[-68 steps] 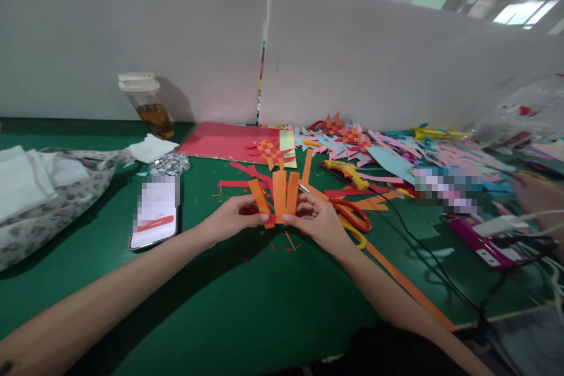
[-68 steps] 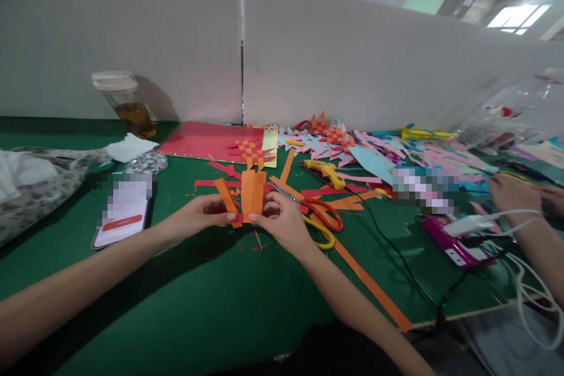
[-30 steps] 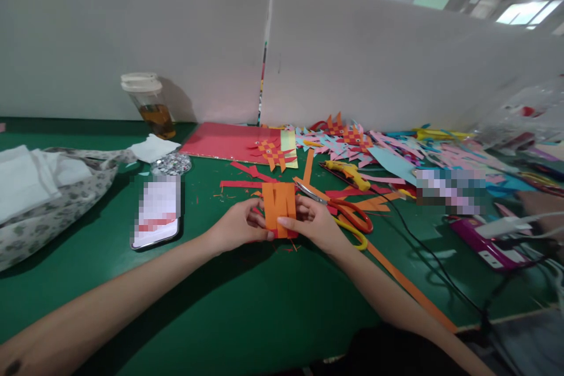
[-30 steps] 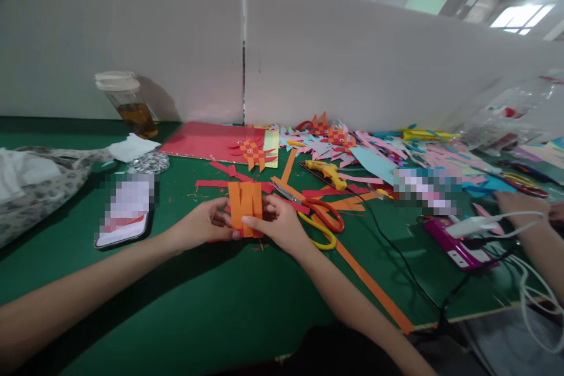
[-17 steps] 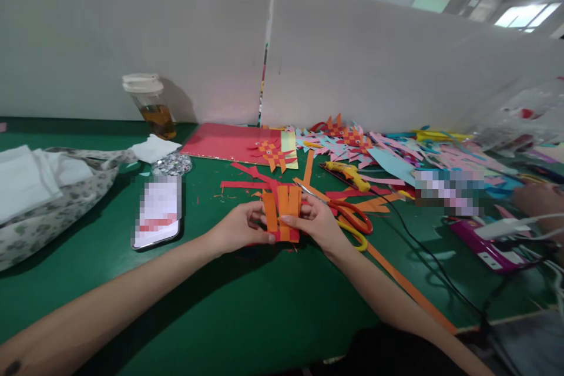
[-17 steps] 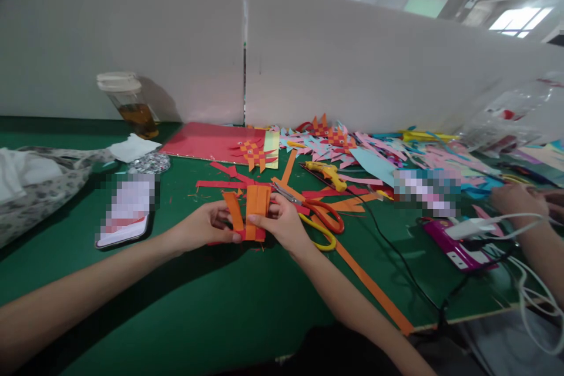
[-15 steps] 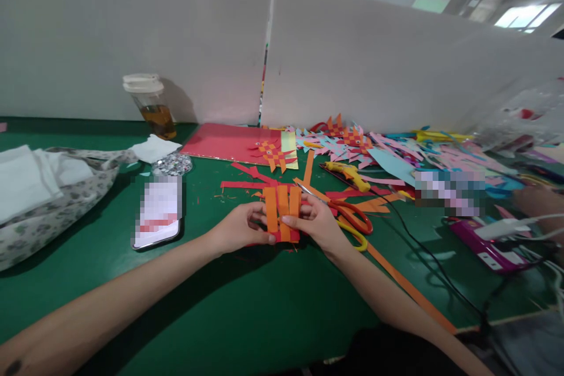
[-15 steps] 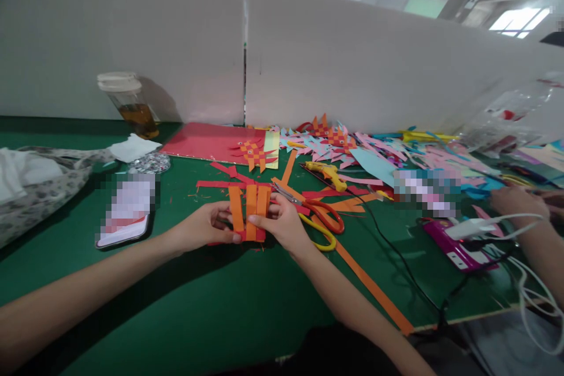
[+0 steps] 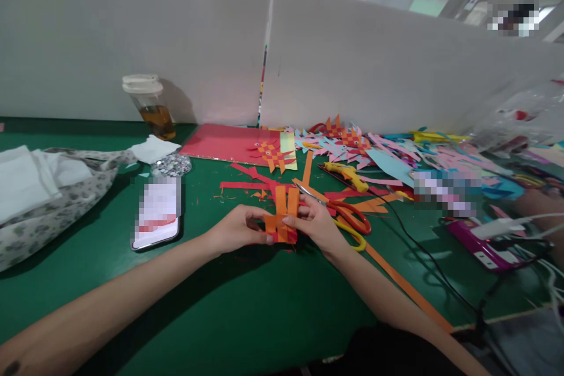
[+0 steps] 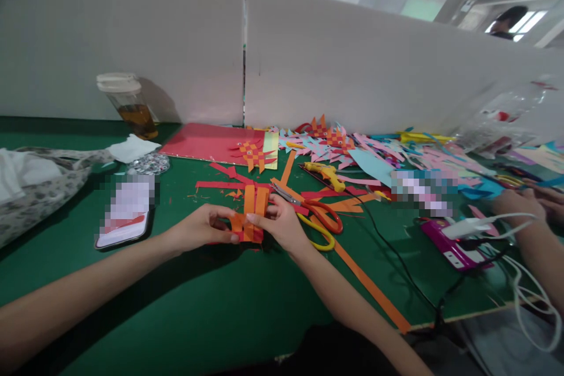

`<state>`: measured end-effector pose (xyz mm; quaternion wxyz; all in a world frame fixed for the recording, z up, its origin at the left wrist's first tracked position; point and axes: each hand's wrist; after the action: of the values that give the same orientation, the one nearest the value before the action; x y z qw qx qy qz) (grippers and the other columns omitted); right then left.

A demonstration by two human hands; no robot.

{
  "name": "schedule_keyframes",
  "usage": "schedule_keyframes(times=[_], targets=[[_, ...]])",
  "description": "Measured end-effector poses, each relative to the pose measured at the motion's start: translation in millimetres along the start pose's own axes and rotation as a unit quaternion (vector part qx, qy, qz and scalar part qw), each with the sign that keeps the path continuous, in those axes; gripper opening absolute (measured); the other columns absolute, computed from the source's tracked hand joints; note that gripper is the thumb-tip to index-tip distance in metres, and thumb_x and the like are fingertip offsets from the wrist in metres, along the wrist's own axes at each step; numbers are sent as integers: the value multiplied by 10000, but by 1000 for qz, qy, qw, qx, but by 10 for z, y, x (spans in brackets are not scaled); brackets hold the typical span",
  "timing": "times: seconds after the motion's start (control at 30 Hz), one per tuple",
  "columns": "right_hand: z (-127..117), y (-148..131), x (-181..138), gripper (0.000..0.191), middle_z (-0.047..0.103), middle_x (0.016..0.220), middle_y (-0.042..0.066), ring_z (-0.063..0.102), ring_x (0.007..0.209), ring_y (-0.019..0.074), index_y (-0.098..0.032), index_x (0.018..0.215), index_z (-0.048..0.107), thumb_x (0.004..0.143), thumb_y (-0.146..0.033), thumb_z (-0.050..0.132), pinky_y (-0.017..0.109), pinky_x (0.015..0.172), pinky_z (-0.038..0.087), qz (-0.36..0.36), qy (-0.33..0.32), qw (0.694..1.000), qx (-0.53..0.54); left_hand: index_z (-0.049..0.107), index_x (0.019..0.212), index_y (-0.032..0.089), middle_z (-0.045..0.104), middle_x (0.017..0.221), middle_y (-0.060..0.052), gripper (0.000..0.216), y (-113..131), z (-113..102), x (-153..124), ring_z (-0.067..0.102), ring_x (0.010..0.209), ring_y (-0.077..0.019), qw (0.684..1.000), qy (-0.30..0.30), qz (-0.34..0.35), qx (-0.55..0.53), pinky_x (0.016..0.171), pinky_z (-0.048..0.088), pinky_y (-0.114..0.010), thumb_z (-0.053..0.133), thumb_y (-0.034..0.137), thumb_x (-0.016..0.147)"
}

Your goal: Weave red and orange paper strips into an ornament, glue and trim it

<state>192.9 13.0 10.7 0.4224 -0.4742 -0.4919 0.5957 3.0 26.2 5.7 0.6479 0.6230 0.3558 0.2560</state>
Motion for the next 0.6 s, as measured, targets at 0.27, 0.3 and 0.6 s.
schedule_keyframes(times=[0.27,0.3,0.6], targets=[[-84,13,39,580,664,714,4,662,692,189,-167,1011,545,514,-349,782,354,718,530,36,31,998,-31,695,899,185,703,881,-30,282,20,-100,13,624,708,-150,999,-1,6,31,693,486,-284,709,262,628],[-93,21,42,597,647,671,-12,653,644,177,-162,1013,545,498,-341,789,343,686,533,37,40,998,-33,697,897,187,704,876,-31,281,24,-105,10,624,702,-149,999,-5,2,33,683,486,-280,709,264,628],[-133,118,59,618,669,701,12,651,687,177,-154,1100,517,558,-335,753,336,701,522,10,26,997,-71,702,814,165,694,778,-21,213,33,-58,-17,593,608,-114,999,-25,-15,23,578,443,-214,717,249,619]])
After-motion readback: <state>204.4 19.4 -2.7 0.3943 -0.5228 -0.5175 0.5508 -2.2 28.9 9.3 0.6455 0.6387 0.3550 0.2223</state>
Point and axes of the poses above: each hand's wrist, its own x-axis towards the middle knuckle, its own z-axis out of the palm, y = z × x
